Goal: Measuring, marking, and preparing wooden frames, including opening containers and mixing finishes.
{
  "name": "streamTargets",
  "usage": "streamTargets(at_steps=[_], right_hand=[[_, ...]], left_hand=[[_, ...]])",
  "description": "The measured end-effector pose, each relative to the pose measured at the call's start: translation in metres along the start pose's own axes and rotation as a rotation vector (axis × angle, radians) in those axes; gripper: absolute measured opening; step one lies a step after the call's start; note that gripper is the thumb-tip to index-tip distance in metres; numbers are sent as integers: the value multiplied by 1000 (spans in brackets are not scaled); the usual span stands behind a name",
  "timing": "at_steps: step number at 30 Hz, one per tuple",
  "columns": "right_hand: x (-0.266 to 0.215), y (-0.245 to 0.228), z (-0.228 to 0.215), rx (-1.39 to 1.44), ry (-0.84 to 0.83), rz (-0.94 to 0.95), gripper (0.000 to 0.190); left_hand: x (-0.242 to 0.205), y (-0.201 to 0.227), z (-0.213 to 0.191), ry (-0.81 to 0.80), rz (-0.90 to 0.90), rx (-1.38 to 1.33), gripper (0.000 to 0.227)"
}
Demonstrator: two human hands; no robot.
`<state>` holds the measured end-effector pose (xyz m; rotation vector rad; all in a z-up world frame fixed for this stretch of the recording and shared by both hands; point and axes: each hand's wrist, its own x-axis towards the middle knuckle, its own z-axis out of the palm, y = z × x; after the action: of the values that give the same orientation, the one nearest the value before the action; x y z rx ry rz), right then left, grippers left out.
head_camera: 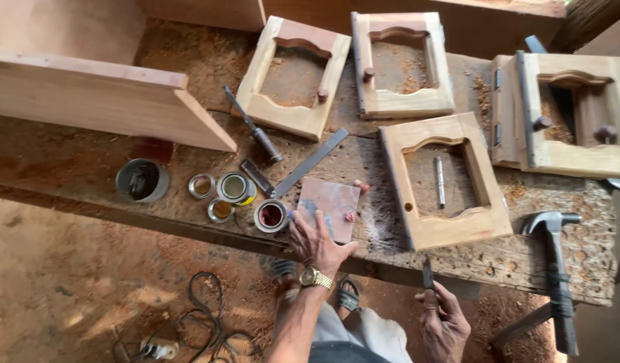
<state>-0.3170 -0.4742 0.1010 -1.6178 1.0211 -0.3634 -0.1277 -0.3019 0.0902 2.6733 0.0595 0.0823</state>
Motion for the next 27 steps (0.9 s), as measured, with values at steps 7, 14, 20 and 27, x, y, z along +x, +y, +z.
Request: streamTargets(at_steps=[7, 14, 20, 27], right_hand=[[-40, 7, 38, -211, 58, -18, 41], [-58, -43, 88, -36, 3, -150, 32], [-83, -91, 133, -155, -146, -374, 30], [-104, -155, 187, -587, -202, -642, 33]], left_hand=[[-17, -22, 5, -30, 41, -66, 117], [-39, -69, -42, -158, 420, -76, 87], [8, -174, -106, -7, 277, -336, 25], [79, -195, -128, 97, 527, -381, 40]])
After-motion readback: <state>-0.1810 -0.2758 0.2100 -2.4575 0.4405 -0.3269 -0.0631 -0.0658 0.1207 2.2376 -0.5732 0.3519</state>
